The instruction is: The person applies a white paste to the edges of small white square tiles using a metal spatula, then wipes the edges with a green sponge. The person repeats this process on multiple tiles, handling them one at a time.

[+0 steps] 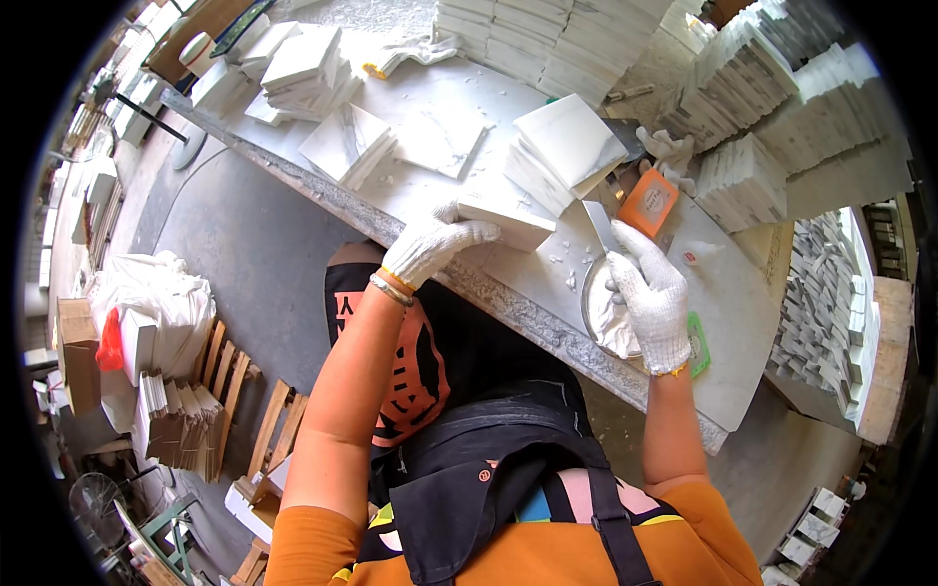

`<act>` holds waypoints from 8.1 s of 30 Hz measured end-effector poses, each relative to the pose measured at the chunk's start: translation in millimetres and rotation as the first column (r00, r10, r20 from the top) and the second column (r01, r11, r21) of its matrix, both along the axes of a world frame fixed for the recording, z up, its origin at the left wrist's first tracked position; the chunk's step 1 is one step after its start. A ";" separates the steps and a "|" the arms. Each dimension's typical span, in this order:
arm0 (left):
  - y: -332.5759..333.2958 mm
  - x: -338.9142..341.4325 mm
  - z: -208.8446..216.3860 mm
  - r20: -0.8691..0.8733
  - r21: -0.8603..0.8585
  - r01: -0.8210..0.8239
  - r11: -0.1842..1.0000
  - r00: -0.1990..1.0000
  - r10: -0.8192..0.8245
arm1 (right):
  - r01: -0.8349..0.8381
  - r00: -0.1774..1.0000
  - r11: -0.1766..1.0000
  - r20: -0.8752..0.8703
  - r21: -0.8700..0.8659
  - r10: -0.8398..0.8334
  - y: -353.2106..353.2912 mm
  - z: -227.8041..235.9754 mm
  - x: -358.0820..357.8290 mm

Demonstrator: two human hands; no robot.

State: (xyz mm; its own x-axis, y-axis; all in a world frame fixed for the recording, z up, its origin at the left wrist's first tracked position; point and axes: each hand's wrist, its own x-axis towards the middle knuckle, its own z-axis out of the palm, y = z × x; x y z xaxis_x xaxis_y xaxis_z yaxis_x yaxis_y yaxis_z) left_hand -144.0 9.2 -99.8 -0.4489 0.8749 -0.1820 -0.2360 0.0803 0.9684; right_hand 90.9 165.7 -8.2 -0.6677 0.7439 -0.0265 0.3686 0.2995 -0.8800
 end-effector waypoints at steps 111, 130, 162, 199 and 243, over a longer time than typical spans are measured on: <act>-99.9 138.6 44.7 0.486 0.118 -0.267 0.957 0.855 0.178 | -0.319 0.948 0.849 -0.136 -0.422 0.289 -89.0 14.2 40.9; -115.9 129.3 51.5 0.374 0.195 -0.152 0.969 0.925 0.069 | -0.566 0.781 0.823 -0.285 0.053 0.555 -84.5 -3.0 25.1; -126.0 138.3 62.9 0.327 -0.039 -0.296 0.954 0.899 0.292 | -0.313 0.917 0.796 -0.383 -0.518 0.112 -81.5 -32.6 15.3; -114.4 162.4 47.0 0.601 0.171 -0.382 0.908 0.771 0.211 | -0.241 0.937 0.742 -0.349 -0.625 0.010 -97.3 -20.4 23.5; -101.8 149.1 14.0 0.536 0.068 -0.201 0.977 0.833 0.134 | -0.144 0.973 0.989 -0.177 0.016 0.145 -55.7 22.4 141.0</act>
